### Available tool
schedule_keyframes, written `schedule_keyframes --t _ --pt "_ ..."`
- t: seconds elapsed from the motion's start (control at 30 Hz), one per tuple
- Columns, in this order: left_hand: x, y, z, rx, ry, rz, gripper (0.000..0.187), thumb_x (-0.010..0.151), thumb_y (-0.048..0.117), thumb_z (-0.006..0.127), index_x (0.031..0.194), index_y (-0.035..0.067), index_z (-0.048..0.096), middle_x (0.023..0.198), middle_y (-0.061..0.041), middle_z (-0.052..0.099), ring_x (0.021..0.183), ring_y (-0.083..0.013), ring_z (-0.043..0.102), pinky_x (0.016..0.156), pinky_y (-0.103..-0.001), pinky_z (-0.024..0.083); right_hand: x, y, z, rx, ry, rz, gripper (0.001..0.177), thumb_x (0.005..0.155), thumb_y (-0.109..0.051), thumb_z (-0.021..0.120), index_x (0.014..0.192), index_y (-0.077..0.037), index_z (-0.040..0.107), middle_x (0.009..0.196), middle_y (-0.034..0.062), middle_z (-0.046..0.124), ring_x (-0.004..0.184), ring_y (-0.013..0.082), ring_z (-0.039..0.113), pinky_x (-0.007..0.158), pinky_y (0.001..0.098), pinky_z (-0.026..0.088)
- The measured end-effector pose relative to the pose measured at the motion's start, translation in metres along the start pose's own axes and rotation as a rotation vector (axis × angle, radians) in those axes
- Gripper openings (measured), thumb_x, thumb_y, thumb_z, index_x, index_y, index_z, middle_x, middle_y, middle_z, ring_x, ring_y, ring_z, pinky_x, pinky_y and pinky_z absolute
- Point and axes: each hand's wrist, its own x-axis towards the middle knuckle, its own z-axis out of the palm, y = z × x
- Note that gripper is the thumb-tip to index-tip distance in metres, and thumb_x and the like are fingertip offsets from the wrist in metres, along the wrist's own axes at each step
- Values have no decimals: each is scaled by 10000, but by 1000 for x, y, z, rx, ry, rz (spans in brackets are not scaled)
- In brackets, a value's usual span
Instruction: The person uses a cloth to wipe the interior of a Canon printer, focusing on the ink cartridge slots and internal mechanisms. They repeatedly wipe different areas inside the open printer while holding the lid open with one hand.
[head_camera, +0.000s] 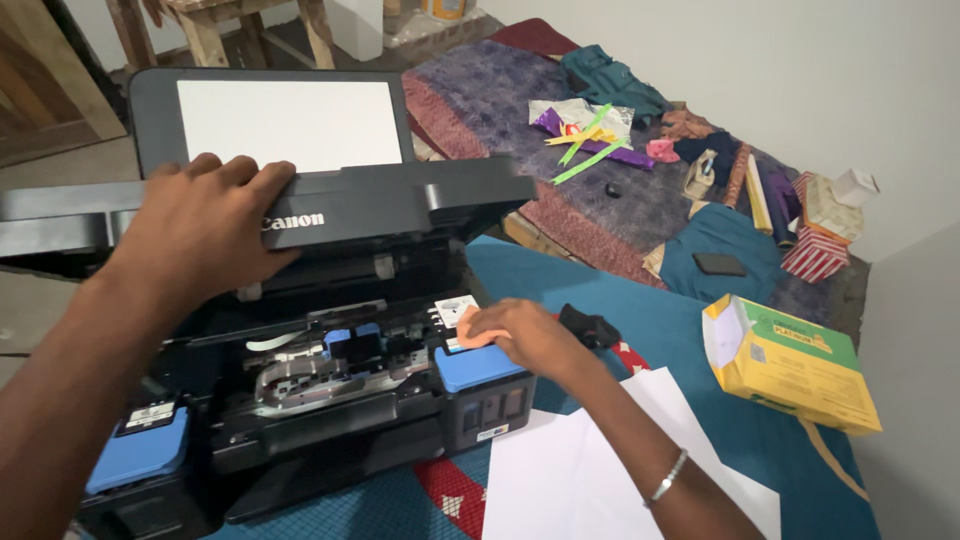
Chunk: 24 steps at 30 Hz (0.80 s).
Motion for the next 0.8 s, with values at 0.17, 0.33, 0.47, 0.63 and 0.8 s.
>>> schedule_keyframes --t 0.17,0.33,0.47,0.63,0.8 --pt "0 4 -2 51 -10 -15 837 745 592 802 1439 201 548 1138 -84 722 1087 -267 696 912 -440 573 -15 11 -34 -45 20 19 279 779 86 625 960 -57 782 1103 101 795 1041 286 733 948 382 562" --pt "1 2 -1 55 26 -3 817 739 583 800 1424 205 562 1155 -58 724 1109 -256 694 928 -421 575 -13 23 -39 69 147 252 330 788 17 713 1105 -59 756 1083 113 787 949 253 767 857 336 576" --pt "2 4 5 127 14 -7 824 760 602 782 1441 193 560 1140 -68 734 1083 -248 718 888 -388 602 -5 30 -30 87 156 311 339 799 -19 745 1131 -83 766 1050 117 796 902 240 781 808 322 582" --pt "6 6 9 174 27 -25 857 718 626 786 1431 197 581 1119 -69 747 1054 -242 737 816 -378 625 -3 29 -18 115 54 424 392 787 -13 693 1150 -130 786 1021 104 802 843 218 775 788 316 580" --pt "4 2 14 193 16 9 816 753 623 766 1418 180 600 1090 -48 756 1054 -214 740 909 -356 609 -14 32 -44 169 -129 332 318 833 -72 682 1132 -101 788 961 137 819 824 221 778 770 313 586"
